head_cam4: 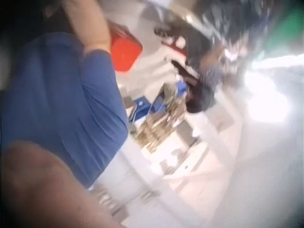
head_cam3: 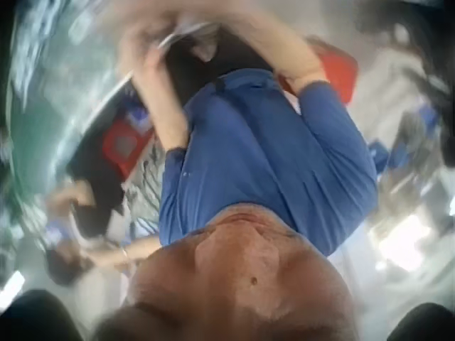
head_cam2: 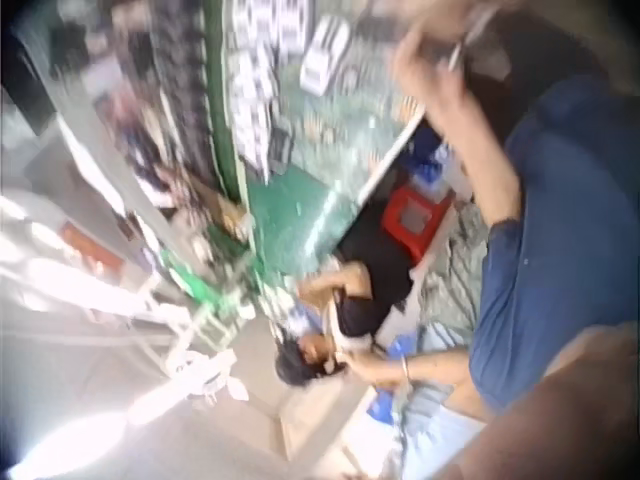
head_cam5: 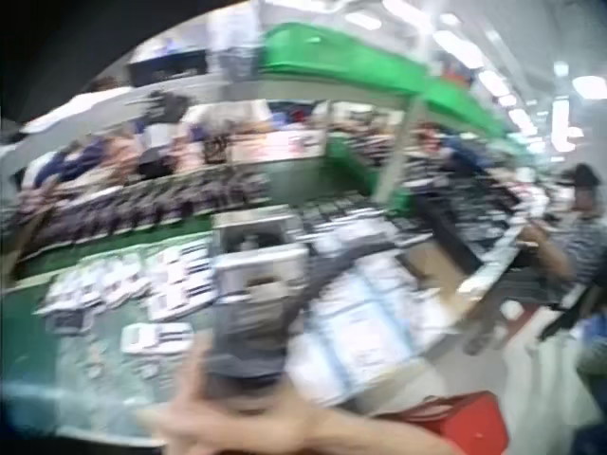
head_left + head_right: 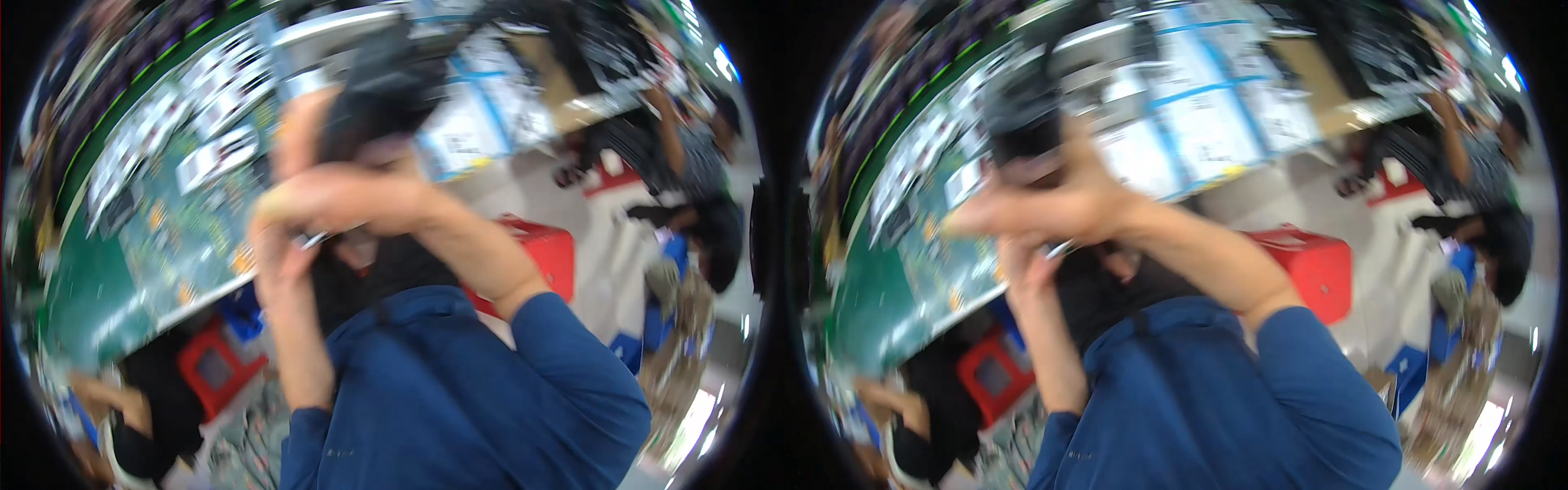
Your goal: The person assembles toy cars on a workbench by driving screws into the chassis with an electric screwdriver and fitting car body components together by hand.
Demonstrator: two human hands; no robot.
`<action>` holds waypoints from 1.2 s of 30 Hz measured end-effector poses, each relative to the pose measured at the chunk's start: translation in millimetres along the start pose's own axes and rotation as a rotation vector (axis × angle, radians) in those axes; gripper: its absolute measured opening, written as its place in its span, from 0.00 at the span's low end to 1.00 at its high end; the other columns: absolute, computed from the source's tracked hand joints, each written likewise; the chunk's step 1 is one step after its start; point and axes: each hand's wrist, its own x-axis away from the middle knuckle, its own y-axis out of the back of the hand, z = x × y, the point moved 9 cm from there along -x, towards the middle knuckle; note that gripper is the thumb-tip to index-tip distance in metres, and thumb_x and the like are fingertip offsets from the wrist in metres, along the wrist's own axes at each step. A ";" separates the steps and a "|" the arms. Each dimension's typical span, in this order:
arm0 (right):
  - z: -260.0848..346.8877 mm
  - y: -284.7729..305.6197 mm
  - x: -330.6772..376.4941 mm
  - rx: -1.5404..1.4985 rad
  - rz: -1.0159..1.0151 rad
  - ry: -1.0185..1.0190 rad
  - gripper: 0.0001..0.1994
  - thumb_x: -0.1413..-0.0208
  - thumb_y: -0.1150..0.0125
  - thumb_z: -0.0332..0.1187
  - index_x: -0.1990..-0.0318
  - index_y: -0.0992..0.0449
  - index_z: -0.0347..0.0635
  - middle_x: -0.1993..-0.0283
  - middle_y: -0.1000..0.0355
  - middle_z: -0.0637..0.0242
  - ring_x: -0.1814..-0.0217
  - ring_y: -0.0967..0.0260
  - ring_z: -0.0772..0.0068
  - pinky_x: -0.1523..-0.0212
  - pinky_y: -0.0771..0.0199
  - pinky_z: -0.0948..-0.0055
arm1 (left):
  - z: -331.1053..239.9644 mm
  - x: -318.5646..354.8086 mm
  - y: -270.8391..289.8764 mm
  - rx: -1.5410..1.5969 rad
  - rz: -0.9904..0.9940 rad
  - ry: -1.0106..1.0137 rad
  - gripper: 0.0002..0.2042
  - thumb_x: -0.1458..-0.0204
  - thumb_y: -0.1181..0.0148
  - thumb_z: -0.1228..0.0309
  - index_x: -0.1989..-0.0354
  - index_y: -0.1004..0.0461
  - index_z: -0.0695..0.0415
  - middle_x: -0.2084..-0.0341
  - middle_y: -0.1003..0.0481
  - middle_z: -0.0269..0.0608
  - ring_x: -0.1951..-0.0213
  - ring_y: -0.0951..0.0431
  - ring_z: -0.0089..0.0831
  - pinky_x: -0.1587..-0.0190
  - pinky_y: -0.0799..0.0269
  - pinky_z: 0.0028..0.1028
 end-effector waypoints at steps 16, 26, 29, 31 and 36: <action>17.9 -6.5 7.2 0.051 0.205 0.483 0.13 0.55 0.32 0.36 0.72 0.31 0.40 0.81 0.33 0.68 0.83 0.34 0.74 0.78 0.28 0.73 | -11.1 1.4 -34.9 -0.002 -0.092 -0.034 0.16 0.55 0.43 0.84 0.55 0.28 0.64 0.66 0.23 0.46 0.65 0.21 0.35 0.59 0.22 0.36; 30.0 -8.9 20.0 -0.066 0.339 0.491 0.20 0.52 0.31 0.48 0.65 0.30 0.42 0.80 0.32 0.73 0.84 0.34 0.78 0.79 0.27 0.76 | -104.3 18.7 -34.1 -1.242 0.063 -0.423 0.29 0.61 0.26 0.52 0.57 0.26 0.60 0.66 0.23 0.35 0.63 0.21 0.29 0.60 0.26 0.30; 41.0 8.5 23.4 0.001 0.281 0.560 0.20 0.49 0.33 0.50 0.67 0.32 0.44 0.81 0.36 0.76 0.85 0.38 0.83 0.82 0.33 0.84 | -171.1 58.5 -29.9 -1.987 -0.102 -0.992 0.42 0.78 0.26 0.40 0.56 0.26 0.59 0.64 0.26 0.42 0.59 0.25 0.43 0.54 0.31 0.36; 51.0 34.8 35.4 -0.006 0.170 0.549 0.20 0.48 0.34 0.50 0.68 0.35 0.44 0.82 0.38 0.75 0.86 0.40 0.85 0.82 0.35 0.86 | -196.9 58.6 -11.2 -2.311 -0.095 -0.999 0.42 0.78 0.28 0.39 0.56 0.26 0.57 0.65 0.27 0.40 0.59 0.26 0.39 0.51 0.34 0.36; 61.1 64.9 43.0 0.031 0.084 0.564 0.21 0.48 0.34 0.50 0.69 0.36 0.44 0.83 0.39 0.75 0.86 0.41 0.85 0.81 0.37 0.87 | -295.8 98.8 68.8 -2.702 -0.446 -0.790 0.47 0.77 0.29 0.38 0.40 0.31 0.40 0.39 0.39 0.45 0.34 0.44 0.44 0.35 0.59 0.60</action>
